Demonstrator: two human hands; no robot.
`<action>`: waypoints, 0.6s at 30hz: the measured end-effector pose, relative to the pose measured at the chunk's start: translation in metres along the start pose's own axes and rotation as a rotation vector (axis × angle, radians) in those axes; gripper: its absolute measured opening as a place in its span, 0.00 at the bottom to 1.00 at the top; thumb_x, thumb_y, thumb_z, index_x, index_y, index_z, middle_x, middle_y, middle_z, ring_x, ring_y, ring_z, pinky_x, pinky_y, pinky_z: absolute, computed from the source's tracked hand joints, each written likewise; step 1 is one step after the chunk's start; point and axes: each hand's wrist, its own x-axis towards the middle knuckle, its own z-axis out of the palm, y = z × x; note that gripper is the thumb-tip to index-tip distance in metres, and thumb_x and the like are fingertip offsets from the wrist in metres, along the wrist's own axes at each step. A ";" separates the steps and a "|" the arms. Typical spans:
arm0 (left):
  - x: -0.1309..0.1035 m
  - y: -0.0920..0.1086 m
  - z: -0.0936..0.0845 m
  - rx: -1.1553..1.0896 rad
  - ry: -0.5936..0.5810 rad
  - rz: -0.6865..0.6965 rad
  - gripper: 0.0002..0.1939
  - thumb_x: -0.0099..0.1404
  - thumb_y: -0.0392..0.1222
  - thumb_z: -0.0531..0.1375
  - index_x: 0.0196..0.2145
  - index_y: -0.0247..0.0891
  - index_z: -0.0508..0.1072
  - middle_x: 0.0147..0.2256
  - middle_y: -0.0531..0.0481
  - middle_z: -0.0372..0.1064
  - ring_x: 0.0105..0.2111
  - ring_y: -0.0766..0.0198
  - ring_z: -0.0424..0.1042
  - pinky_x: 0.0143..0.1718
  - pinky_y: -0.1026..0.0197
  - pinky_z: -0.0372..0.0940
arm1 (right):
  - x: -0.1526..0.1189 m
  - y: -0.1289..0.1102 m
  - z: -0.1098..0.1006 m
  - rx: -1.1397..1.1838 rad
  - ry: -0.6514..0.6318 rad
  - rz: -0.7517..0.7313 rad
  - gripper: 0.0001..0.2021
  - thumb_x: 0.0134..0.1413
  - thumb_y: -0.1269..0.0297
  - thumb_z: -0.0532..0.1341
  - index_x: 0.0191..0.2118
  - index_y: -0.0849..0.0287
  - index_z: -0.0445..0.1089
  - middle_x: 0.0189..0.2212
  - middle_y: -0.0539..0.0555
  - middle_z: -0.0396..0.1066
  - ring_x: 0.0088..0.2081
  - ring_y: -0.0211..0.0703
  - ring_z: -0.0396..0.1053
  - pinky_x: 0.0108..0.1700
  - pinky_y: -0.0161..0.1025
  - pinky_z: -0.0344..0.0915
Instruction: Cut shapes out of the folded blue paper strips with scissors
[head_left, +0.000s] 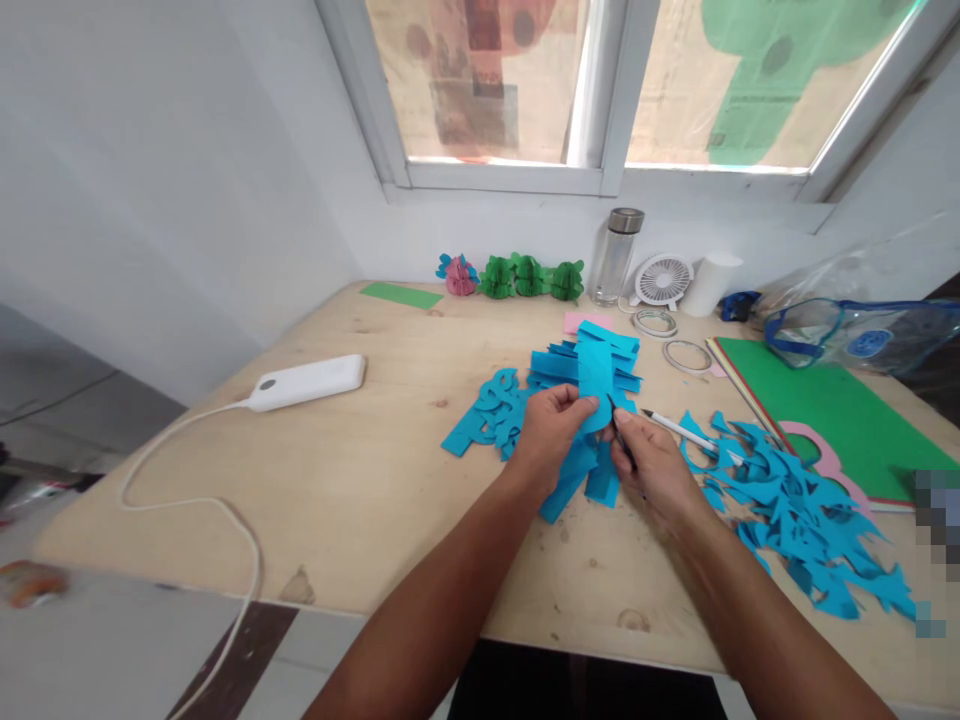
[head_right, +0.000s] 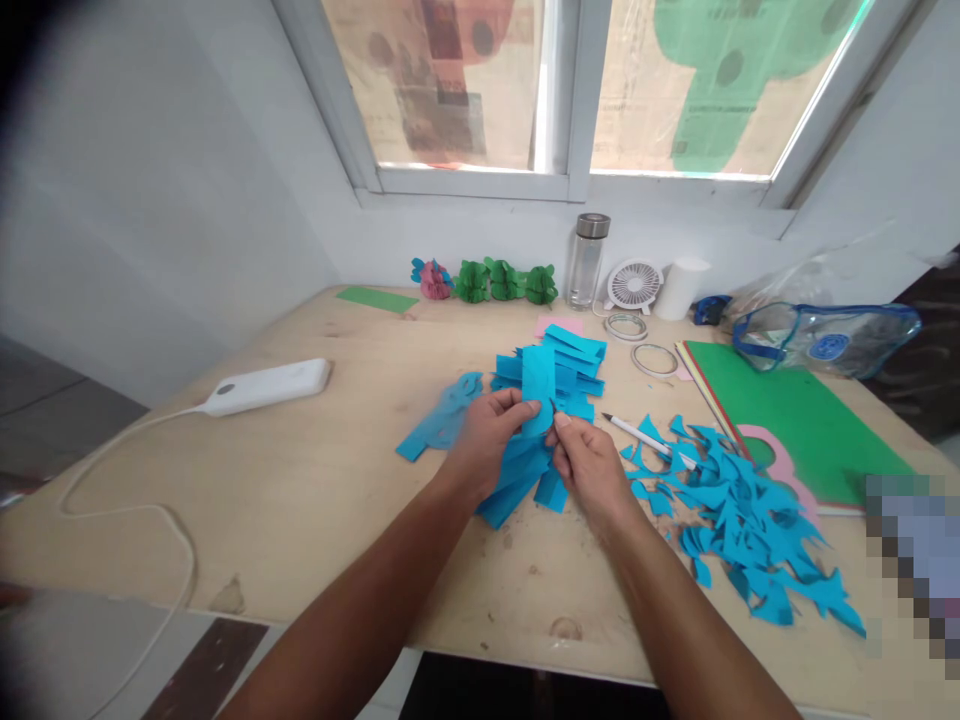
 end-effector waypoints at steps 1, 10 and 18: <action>0.000 0.001 0.000 0.000 0.006 -0.001 0.11 0.49 0.42 0.64 0.18 0.36 0.66 0.18 0.56 0.62 0.19 0.71 0.60 0.26 0.65 0.58 | 0.000 0.000 0.000 -0.004 -0.003 -0.003 0.22 0.50 0.42 0.58 0.25 0.60 0.64 0.09 0.42 0.53 0.12 0.28 0.46 0.15 0.30 0.40; -0.001 0.004 0.000 0.025 0.019 0.005 0.12 0.50 0.43 0.62 0.18 0.36 0.65 0.17 0.56 0.60 0.19 0.71 0.59 0.25 0.65 0.57 | -0.001 -0.003 0.000 -0.035 0.001 -0.004 0.22 0.48 0.41 0.58 0.25 0.59 0.63 0.09 0.42 0.53 0.12 0.30 0.46 0.15 0.31 0.40; 0.002 0.001 -0.003 0.038 0.010 -0.015 0.11 0.49 0.43 0.62 0.18 0.37 0.64 0.17 0.57 0.60 0.19 0.71 0.59 0.24 0.65 0.57 | -0.001 -0.007 0.000 -0.053 -0.003 -0.001 0.23 0.47 0.41 0.59 0.24 0.59 0.64 0.08 0.43 0.53 0.12 0.30 0.45 0.15 0.32 0.39</action>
